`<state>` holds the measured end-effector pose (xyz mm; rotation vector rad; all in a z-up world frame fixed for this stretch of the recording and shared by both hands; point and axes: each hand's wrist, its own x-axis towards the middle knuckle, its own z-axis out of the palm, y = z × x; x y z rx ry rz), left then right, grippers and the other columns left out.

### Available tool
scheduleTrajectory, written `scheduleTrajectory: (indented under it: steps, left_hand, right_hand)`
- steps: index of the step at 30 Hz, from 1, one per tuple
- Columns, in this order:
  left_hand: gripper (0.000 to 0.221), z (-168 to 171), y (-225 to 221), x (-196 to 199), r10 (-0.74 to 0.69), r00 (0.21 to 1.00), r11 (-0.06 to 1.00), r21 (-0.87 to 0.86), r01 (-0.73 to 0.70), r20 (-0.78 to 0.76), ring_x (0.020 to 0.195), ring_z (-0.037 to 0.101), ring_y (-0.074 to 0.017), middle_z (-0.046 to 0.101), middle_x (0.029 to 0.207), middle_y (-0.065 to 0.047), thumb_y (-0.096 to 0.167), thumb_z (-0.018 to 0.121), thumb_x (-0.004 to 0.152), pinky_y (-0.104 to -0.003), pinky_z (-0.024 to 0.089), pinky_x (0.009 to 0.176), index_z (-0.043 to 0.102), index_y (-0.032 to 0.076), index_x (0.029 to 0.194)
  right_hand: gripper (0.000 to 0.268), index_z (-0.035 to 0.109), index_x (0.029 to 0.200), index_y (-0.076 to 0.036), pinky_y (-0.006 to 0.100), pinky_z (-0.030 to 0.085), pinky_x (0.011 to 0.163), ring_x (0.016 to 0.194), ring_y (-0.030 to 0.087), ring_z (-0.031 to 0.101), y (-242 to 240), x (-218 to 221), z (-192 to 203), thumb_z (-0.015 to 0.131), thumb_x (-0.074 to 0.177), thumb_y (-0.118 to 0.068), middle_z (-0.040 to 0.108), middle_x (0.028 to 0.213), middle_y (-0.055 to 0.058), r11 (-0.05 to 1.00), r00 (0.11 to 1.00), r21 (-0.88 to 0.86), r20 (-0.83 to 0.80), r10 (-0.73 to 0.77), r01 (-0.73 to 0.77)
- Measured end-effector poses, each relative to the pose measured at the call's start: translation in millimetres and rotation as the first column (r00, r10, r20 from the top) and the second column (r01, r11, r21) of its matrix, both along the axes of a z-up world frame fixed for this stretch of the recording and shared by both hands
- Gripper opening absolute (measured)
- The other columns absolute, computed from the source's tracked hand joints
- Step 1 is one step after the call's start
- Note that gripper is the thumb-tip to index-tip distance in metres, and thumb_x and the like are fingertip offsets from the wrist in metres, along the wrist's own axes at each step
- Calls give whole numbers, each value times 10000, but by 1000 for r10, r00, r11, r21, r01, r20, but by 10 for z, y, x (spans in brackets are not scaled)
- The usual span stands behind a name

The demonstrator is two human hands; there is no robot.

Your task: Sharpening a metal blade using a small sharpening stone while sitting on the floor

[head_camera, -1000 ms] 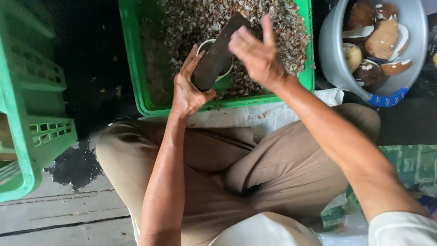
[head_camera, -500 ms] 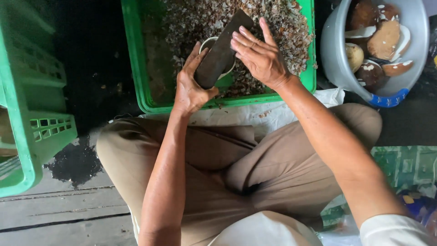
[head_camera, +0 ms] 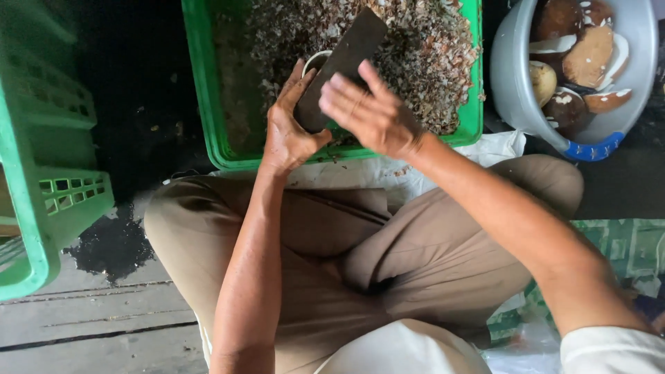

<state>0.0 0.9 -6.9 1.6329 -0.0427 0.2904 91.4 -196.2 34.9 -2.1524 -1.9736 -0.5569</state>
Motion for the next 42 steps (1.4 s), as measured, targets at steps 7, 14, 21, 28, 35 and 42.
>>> scheduleTrajectory:
  steps: [7, 14, 21, 28, 35, 42]
  left_hand:
    - [845, -2, -46, 10, -5, 1000, 1000, -28, 5, 6, 1515, 330, -345, 312, 1613, -194, 73, 711, 667, -419, 487, 1154, 476, 37, 1478]
    - [854, 35, -36, 0, 12, 999, 1000, -13, -12, -39, 1501, 353, -329, 326, 1605, -190, 85, 699, 635, -406, 468, 1144, 491, 8, 1460]
    - [785, -13, -34, 5, 31, 999, 999, 14, -31, 36, 1506, 365, -339, 346, 1600, -204, 139, 786, 759, -427, 437, 1194, 477, 53, 1476]
    - [864, -42, -58, 26, 0, 1000, 1000, 8, 0, 2, 1507, 343, -335, 325, 1606, -195, 81, 706, 641, -426, 440, 1184, 480, 20, 1473]
    - [885, -106, -62, -8, 39, 999, 998, 39, -39, 17, 1492, 382, -334, 356, 1596, -196, 91, 732, 617, -427, 410, 1194, 492, 26, 1466]
    - [961, 190, -57, -24, 112, 991, 969, 230, -91, -79, 1529, 288, -354, 321, 1627, -168, 303, 898, 693, -515, 338, 1203, 434, 168, 1523]
  right_hand:
    - [277, 674, 1335, 23, 633, 325, 1154, 1315, 367, 591, -100, 55, 93, 628, 1062, 10, 652, 1359, 223, 1000, 1000, 5, -19, 6, -6]
    - [303, 677, 1327, 21, 722, 269, 1118, 1318, 328, 570, -132, 167, -45, 763, 1039, -21, 653, 1354, 206, 993, 998, 104, -22, -55, 57]
    - [314, 639, 1361, 38, 644, 352, 1138, 1319, 364, 597, 19, -259, 302, 564, 1056, 39, 630, 1390, 218, 998, 997, -55, -72, 20, -23]
    - [296, 712, 1304, 5, 706, 296, 1119, 1297, 358, 610, -111, 60, 30, 779, 1015, 20, 662, 1344, 216, 998, 1000, 54, 16, -25, 24]
    - [272, 687, 1317, 1, 726, 270, 1111, 1265, 338, 639, -69, -28, 24, 740, 1053, -33, 702, 1299, 201, 991, 994, 72, -18, -107, 108]
    - [305, 663, 1307, -49, 274, 531, 928, 1098, 91, 571, -201, 358, 640, 571, 1062, -206, 690, 1202, 58, 663, 473, 218, -850, -232, 716]
